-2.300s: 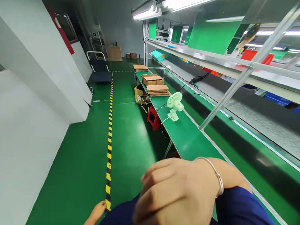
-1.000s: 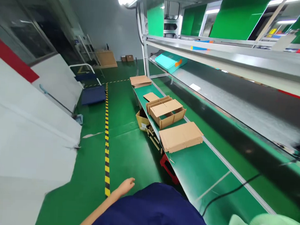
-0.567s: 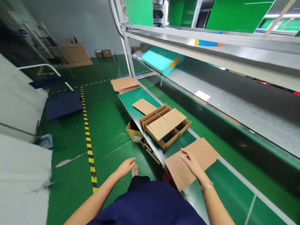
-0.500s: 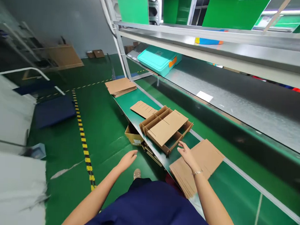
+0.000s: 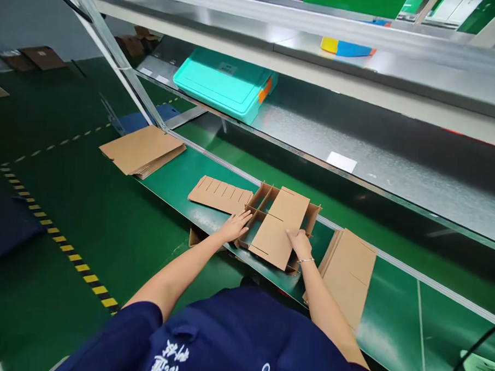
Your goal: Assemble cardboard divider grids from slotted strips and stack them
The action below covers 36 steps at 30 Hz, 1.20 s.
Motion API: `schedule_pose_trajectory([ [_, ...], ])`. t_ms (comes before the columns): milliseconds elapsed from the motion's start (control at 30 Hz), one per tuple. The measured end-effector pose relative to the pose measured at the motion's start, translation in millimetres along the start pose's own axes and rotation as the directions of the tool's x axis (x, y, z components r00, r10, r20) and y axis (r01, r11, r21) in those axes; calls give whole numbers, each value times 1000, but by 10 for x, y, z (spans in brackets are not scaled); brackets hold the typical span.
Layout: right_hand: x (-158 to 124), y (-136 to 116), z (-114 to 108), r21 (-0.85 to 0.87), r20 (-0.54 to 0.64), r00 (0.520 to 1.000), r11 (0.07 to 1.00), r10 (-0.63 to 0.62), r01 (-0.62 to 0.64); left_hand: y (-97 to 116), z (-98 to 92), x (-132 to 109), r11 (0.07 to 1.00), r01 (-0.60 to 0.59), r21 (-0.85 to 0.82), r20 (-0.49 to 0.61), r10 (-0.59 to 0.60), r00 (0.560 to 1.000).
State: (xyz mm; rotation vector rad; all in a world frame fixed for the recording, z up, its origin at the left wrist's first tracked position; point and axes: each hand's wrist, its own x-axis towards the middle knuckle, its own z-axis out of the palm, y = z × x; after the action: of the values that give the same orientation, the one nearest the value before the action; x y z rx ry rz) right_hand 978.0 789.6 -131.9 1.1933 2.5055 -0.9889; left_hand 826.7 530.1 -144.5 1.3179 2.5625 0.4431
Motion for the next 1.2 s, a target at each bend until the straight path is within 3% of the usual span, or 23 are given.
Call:
schedule_pose_trajectory([
  [100, 80, -3, 95, 196, -17, 1000, 980, -8, 12, -70, 48, 60, 999, -52, 13, 35, 51, 998],
  [200, 77, -4, 145, 417, -52, 996, 904, -78, 93, -132, 24, 149, 994, -105, 20, 59, 104, 993],
  [300, 8, -65, 102, 465, -109, 987, 871, -118, 155, -150, 0, 307, 990, -137, 33, 76, 134, 988],
  [433, -139, -315, -31, 309, -163, 984, 944, -68, 116, -85, 44, 471, 989, -138, 57, 65, 134, 989],
  [567, -295, -753, -100, 84, -138, 990, 996, -8, 20, -44, 102, 477, 984, -149, 99, 39, 146, 989],
  [700, -367, -1240, -58, -172, -116, 992, 983, 50, -70, -79, 116, 455, 977, -178, 120, 23, 177, 984],
  [833, -281, -1588, 49, -296, -115, 990, 949, 77, -108, -121, 123, 457, 973, -203, 105, 16, 203, 979],
  [1000, -103, -1785, 217, -351, -120, 987, 925, 111, -147, -135, 132, 448, 972, -223, 72, 9, 223, 975],
  [1200, -94, -1771, 333, -362, -120, 984, 917, 131, -166, -137, 124, 443, 972, -232, 44, -1, 233, 973],
])
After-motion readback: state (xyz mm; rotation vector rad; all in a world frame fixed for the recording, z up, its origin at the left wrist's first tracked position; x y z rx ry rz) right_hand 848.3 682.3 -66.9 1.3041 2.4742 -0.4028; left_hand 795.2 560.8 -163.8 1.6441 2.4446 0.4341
